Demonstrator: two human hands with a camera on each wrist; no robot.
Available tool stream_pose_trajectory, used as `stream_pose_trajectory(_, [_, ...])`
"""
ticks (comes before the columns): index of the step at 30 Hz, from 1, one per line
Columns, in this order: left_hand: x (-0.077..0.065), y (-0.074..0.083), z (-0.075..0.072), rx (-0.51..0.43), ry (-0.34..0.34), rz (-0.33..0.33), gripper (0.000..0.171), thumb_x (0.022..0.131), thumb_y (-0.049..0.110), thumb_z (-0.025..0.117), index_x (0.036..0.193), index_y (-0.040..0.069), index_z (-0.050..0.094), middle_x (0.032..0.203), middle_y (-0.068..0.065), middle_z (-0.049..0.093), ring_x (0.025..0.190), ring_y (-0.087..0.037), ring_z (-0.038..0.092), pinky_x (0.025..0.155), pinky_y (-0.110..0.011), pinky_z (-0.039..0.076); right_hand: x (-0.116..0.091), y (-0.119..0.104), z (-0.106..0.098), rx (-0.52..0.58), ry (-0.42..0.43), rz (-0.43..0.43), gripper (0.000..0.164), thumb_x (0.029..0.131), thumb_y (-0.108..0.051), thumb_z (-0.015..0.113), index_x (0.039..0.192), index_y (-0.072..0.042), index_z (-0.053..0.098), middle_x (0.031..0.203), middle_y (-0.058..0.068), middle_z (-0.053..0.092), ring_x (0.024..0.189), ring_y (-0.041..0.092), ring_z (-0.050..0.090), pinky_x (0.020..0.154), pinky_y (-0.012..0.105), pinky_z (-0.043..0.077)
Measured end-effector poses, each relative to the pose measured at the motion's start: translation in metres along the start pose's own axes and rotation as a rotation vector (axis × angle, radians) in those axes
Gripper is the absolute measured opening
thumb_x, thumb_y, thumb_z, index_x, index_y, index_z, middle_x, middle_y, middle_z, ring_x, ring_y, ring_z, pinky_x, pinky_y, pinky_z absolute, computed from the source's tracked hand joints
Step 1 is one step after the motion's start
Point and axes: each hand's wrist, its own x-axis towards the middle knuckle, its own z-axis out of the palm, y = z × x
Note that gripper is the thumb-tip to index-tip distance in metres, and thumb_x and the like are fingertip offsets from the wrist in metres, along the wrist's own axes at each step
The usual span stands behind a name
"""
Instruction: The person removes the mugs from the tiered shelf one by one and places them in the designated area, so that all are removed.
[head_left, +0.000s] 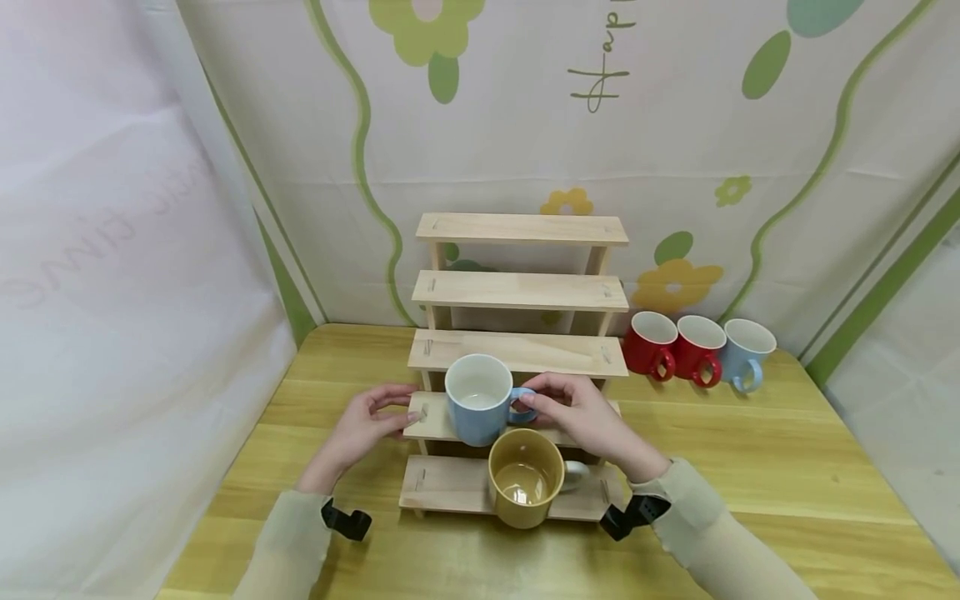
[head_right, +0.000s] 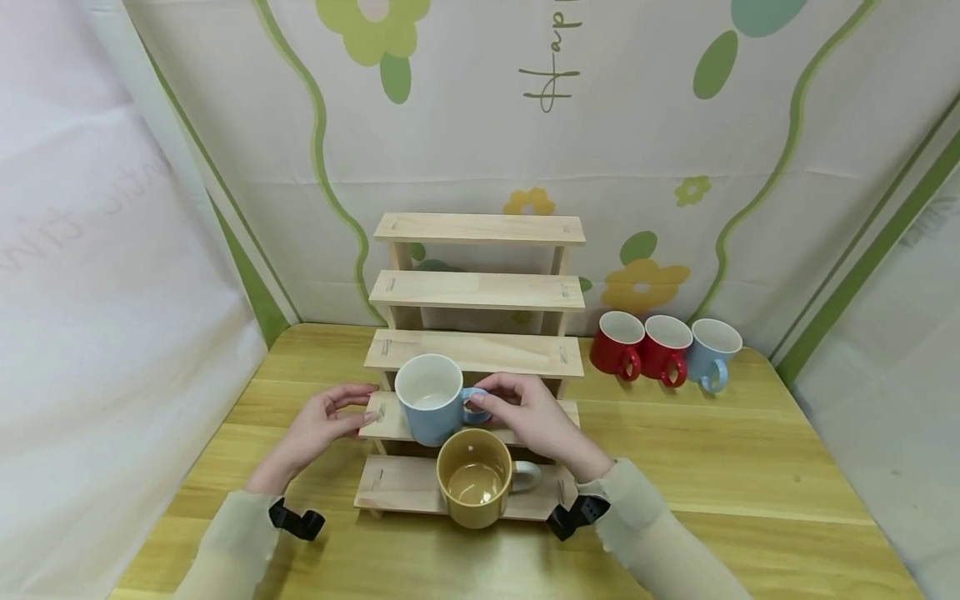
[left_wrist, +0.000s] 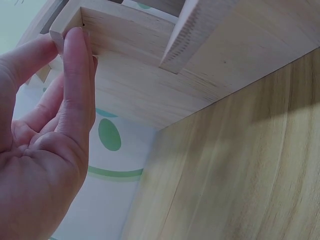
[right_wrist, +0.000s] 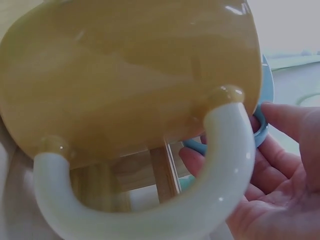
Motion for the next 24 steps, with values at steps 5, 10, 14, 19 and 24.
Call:
stream_pose_trajectory(5, [0.0003, -0.0007, 0.0001, 0.000, -0.001, -0.005, 0.051, 0.093, 0.008, 0.077, 0.136, -0.007, 0.056, 0.131, -0.026, 0.057, 0.091, -0.029, 0.070, 0.076, -0.047, 0.062, -0.0020, -0.0004, 0.0021, -0.003, 0.021, -0.008, 0.022, 0.103, -0.018, 0.065, 0.112, 0.002, 0.069, 0.104, 0.016, 0.072, 0.097, 0.028, 0.070, 0.081, 0.040, 0.061])
stream_pose_trajectory(10, [0.0011, -0.0022, 0.0002, 0.002, 0.000, -0.002, 0.051, 0.092, 0.009, 0.077, 0.136, -0.006, 0.057, 0.132, -0.026, 0.056, 0.093, -0.030, 0.070, 0.079, -0.053, 0.060, -0.0024, 0.0016, 0.0034, -0.014, 0.044, -0.021, 0.022, 0.102, -0.019, 0.066, 0.111, 0.001, 0.070, 0.104, 0.015, 0.072, 0.096, 0.029, 0.071, 0.081, 0.041, 0.061])
stream_pose_trajectory(14, [0.0012, -0.0025, 0.0000, 0.006, 0.002, 0.002, 0.050, 0.092, 0.009, 0.077, 0.136, -0.006, 0.057, 0.133, -0.026, 0.056, 0.093, -0.030, 0.070, 0.080, -0.053, 0.060, -0.0019, 0.0033, 0.0051, -0.006, 0.061, -0.029, 0.023, 0.103, -0.020, 0.065, 0.111, 0.001, 0.070, 0.104, 0.016, 0.073, 0.097, 0.031, 0.071, 0.082, 0.040, 0.061])
stream_pose_trajectory(19, [0.0010, -0.0017, -0.0002, 0.007, 0.003, 0.002, 0.050, 0.093, 0.008, 0.077, 0.136, -0.006, 0.057, 0.132, -0.026, 0.056, 0.093, -0.030, 0.070, 0.080, -0.054, 0.059, -0.0030, 0.0042, 0.0076, -0.011, 0.094, -0.021, 0.023, 0.103, -0.021, 0.065, 0.109, 0.001, 0.070, 0.103, 0.015, 0.073, 0.097, 0.030, 0.071, 0.082, 0.038, 0.061])
stream_pose_trajectory(24, [0.0016, -0.0023, 0.0002, 0.012, 0.004, 0.004, 0.050, 0.093, 0.008, 0.077, 0.136, -0.006, 0.057, 0.131, -0.026, 0.057, 0.092, -0.031, 0.070, 0.079, -0.053, 0.060, -0.0043, 0.0054, 0.0095, -0.008, 0.110, -0.016, 0.022, 0.103, -0.021, 0.065, 0.108, 0.000, 0.070, 0.103, 0.015, 0.072, 0.098, 0.029, 0.070, 0.082, 0.037, 0.061])
